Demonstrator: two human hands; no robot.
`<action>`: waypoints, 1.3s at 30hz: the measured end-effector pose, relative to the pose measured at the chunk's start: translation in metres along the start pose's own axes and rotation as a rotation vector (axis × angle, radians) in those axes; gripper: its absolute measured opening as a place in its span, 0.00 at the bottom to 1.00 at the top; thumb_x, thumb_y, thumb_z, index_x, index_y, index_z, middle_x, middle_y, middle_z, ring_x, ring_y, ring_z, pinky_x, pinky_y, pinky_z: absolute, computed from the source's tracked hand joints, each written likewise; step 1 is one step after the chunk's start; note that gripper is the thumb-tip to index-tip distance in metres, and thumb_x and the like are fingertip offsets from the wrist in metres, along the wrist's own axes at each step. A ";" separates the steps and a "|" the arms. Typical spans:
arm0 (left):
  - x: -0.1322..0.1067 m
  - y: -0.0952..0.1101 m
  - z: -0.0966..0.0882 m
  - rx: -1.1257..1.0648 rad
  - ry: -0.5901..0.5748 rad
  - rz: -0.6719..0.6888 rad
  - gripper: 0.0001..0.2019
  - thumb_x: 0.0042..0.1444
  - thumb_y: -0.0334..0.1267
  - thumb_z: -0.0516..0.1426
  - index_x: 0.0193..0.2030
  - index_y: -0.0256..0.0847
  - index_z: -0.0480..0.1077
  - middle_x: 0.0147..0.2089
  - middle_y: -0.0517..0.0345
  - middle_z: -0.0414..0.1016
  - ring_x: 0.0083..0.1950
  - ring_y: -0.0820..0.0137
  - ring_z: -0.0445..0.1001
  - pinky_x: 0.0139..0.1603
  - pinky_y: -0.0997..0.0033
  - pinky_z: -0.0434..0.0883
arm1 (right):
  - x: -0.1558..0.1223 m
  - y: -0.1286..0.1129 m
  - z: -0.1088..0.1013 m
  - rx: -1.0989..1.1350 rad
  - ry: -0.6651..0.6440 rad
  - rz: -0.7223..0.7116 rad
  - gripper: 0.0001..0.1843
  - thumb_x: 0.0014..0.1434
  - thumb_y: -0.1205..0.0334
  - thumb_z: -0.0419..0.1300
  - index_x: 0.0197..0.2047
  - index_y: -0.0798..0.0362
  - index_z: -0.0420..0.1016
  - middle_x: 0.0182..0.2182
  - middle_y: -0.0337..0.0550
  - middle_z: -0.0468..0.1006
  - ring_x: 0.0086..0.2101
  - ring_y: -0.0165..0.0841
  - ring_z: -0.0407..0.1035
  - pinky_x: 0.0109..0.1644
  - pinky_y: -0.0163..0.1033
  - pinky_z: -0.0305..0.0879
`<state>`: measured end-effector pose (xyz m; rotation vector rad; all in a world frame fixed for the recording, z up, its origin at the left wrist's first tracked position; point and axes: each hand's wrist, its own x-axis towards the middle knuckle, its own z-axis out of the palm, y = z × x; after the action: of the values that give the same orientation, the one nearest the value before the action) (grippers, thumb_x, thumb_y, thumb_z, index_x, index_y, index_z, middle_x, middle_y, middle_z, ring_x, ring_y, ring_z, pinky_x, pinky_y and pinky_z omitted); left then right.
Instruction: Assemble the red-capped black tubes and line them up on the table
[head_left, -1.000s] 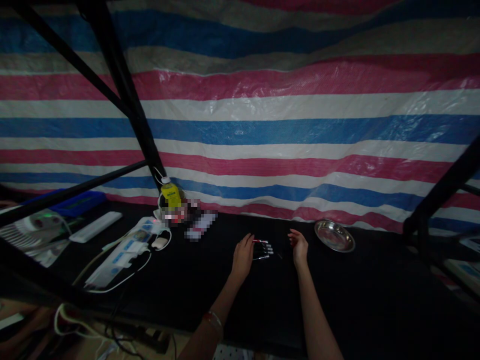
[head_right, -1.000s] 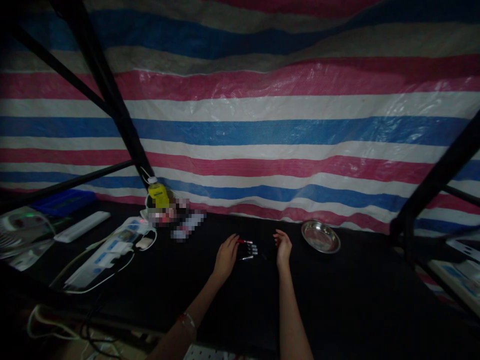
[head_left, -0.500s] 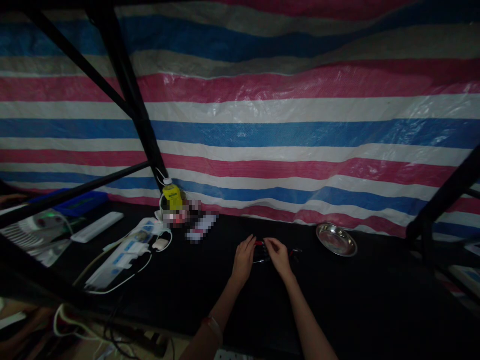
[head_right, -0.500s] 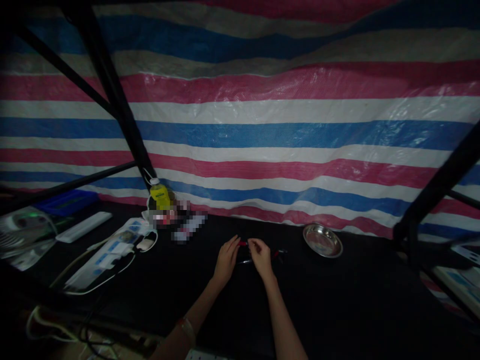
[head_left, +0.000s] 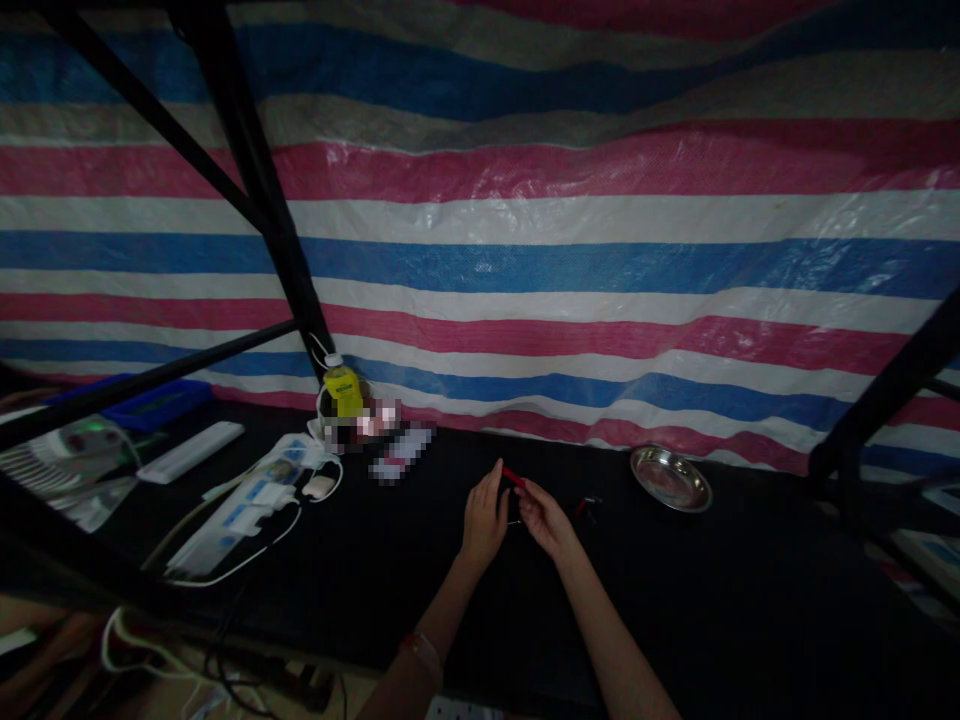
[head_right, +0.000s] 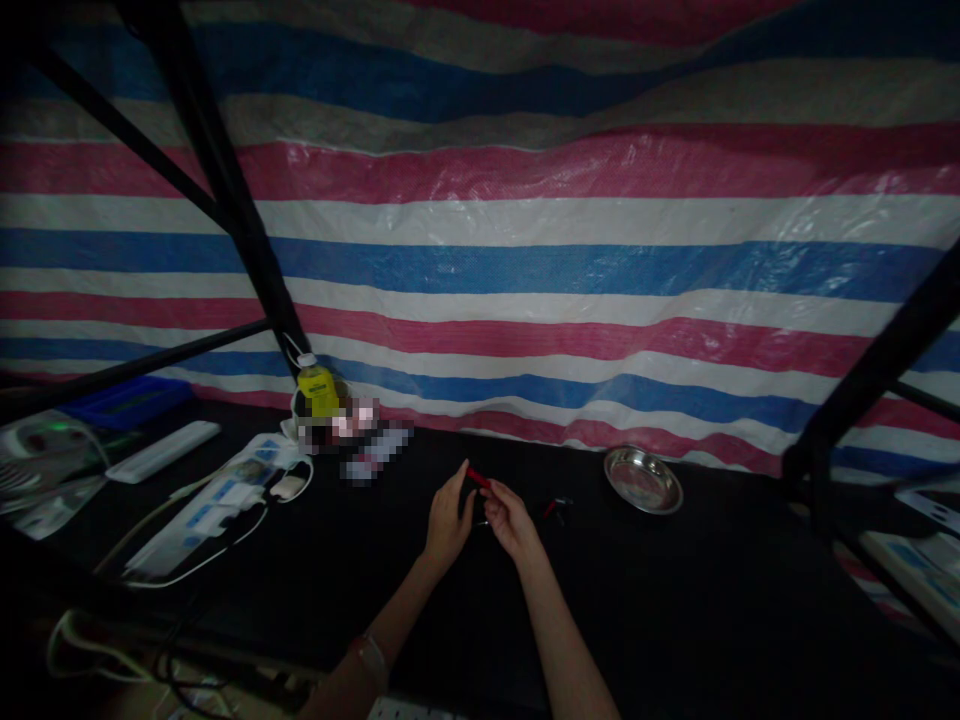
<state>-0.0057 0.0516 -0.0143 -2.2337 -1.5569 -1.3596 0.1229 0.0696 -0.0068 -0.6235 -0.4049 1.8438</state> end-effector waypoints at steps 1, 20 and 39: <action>0.000 0.001 0.000 0.000 0.000 -0.004 0.24 0.62 0.34 0.45 0.65 0.39 0.46 0.61 0.45 0.62 0.60 0.65 0.63 0.55 0.60 0.66 | 0.000 0.000 -0.001 0.032 -0.017 0.026 0.05 0.48 0.70 0.64 0.32 0.59 0.74 0.26 0.44 0.78 0.19 0.21 0.66 0.20 0.23 0.62; 0.000 -0.002 0.000 0.071 -0.004 0.011 0.15 0.62 0.34 0.46 0.53 0.41 0.65 0.51 0.48 0.68 0.52 0.66 0.68 0.49 0.63 0.68 | -0.002 -0.014 -0.003 0.026 -0.088 0.087 0.07 0.54 0.66 0.59 0.35 0.61 0.75 0.27 0.45 0.77 0.19 0.21 0.64 0.20 0.24 0.60; 0.011 -0.003 0.004 0.090 -0.251 -0.270 0.14 0.63 0.35 0.45 0.51 0.44 0.67 0.50 0.54 0.73 0.52 0.66 0.69 0.50 0.62 0.64 | -0.002 -0.033 -0.025 -0.924 0.552 -0.708 0.17 0.51 0.57 0.50 0.36 0.56 0.76 0.21 0.39 0.68 0.24 0.31 0.59 0.31 0.36 0.55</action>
<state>-0.0048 0.0624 -0.0099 -2.2757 -2.0234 -1.0672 0.1631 0.0784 -0.0085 -1.3524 -0.9589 0.6902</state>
